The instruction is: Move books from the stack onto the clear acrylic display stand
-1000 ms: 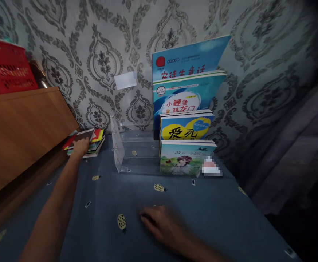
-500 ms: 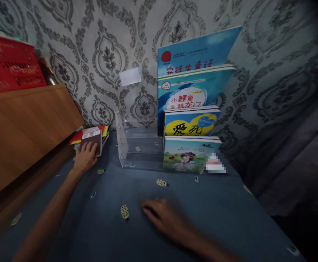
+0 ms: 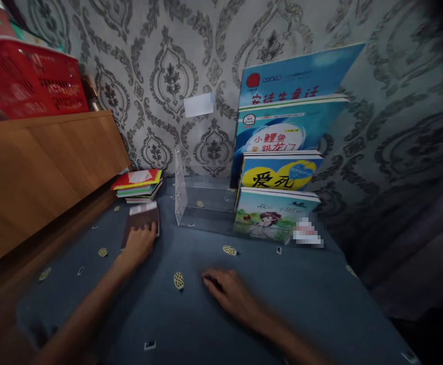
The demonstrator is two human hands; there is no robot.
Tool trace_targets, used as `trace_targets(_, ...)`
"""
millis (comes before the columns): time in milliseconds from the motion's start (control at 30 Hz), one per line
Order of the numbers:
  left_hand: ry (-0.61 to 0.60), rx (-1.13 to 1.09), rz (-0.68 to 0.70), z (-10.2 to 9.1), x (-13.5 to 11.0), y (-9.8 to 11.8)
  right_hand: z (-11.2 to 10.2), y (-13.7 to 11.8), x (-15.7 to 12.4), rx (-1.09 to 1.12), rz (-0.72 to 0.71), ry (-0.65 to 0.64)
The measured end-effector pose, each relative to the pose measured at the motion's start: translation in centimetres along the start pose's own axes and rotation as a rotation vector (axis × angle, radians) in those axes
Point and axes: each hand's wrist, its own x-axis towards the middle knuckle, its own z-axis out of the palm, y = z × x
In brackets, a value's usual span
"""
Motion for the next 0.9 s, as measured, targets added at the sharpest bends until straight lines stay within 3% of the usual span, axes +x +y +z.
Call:
trace_targets(67,-0.058,-0.057,0.078,-1.5,-2.4,1.4,0.0,0.0,0.0,-0.003,-0.005,0.002)
trace_targets(133,-0.129,-0.253,0.307,-2.9,-3.9,2.1,0.1,0.0,0.0,-0.021,-0.002,0.001)
trace_targets(200,-0.177,-0.476,0.548,-3.6,-3.9,1.9,0.2,0.0,0.0,-0.037,0.012,-0.004)
trace_targets(233,-0.174,-0.532,0.572,-3.6,-3.3,1.4,0.2,0.0,0.0,-0.039,0.016,-0.002)
trace_targets(300,-0.063,-0.522,0.389,-2.8,-1.3,0.0,0.1,0.0,0.0,-0.030,0.006,0.008)
trace_targets(367,0.049,-0.400,0.014,-1.3,1.1,-1.8,0.1,0.0,-0.1,-0.017,-0.019,0.015)
trace_targets(400,0.067,-0.372,-0.094,-0.4,2.2,-2.7,0.1,0.0,-0.1,-0.014,-0.028,0.018)
trace_targets(467,0.062,-0.353,-0.187,1.3,3.7,-4.1,0.1,0.1,-0.2,-0.019,-0.038,0.025)
trace_targets(633,0.069,-0.331,-0.227,3.6,3.9,-5.4,0.5,0.5,-0.1,-0.039,-0.053,0.057)
trace_targets(800,0.103,-0.290,-0.228,3.8,2.4,-4.3,0.7,0.9,-0.2,-0.015,-0.065,0.127)
trace_targets(900,0.119,-0.254,-0.196,3.5,0.9,-3.0,0.9,1.0,-0.6,-0.038,-0.149,0.214)
